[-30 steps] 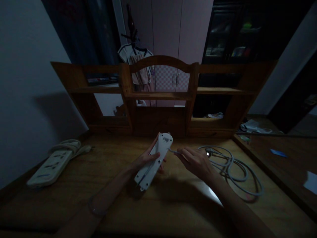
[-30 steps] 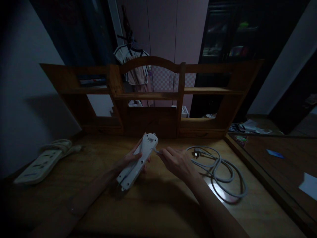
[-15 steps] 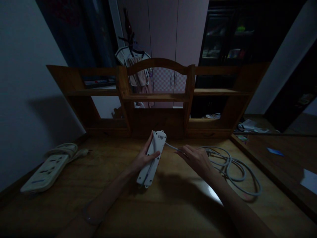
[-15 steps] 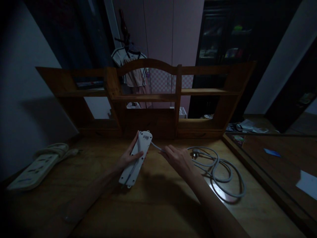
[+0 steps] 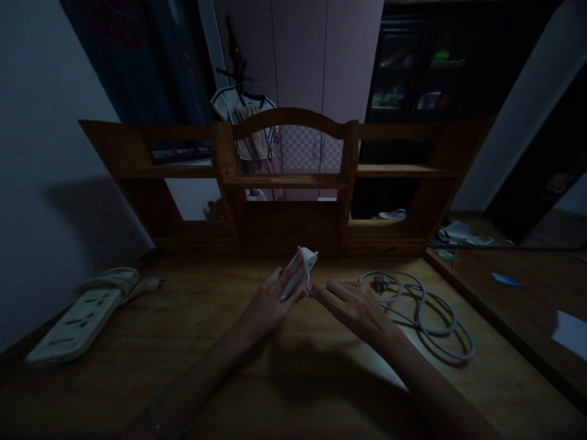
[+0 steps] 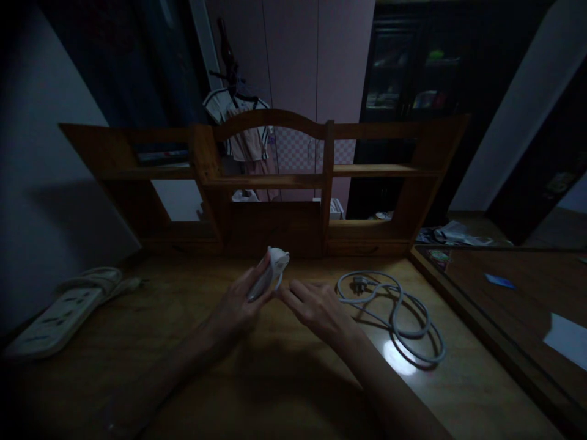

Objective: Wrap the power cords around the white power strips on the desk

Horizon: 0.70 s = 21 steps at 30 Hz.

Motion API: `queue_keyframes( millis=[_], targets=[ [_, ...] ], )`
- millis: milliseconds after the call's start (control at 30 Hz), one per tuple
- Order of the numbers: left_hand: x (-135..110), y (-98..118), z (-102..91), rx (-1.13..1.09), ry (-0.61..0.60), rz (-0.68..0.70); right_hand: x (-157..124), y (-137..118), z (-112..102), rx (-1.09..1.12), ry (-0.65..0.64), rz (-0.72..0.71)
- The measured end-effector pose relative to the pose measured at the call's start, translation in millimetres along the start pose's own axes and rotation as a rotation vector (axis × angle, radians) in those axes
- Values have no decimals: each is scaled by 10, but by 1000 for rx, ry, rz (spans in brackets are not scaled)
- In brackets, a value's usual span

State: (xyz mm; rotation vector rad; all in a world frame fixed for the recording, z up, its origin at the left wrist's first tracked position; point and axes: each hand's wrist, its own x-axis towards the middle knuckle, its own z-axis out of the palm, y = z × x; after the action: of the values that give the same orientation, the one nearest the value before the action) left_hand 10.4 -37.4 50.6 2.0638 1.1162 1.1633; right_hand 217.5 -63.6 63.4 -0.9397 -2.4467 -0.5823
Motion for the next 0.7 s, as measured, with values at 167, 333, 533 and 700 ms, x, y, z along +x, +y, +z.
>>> queue_keyframes(
  millis=[167, 333, 533, 700],
  targets=[
    [-72, -1, 79, 194, -257, 193, -31, 140, -90, 156, 81, 49],
    [-80, 57, 97, 272, -380, 275, -39, 244, -196, 213, 3, 104],
    [-125, 62, 134, 224, -440, 345, -26, 273, -314, 274, -14, 157],
    [-224, -6, 170, 262, -510, 432, -105, 408, -316, 577, -65, 318]
  ],
)
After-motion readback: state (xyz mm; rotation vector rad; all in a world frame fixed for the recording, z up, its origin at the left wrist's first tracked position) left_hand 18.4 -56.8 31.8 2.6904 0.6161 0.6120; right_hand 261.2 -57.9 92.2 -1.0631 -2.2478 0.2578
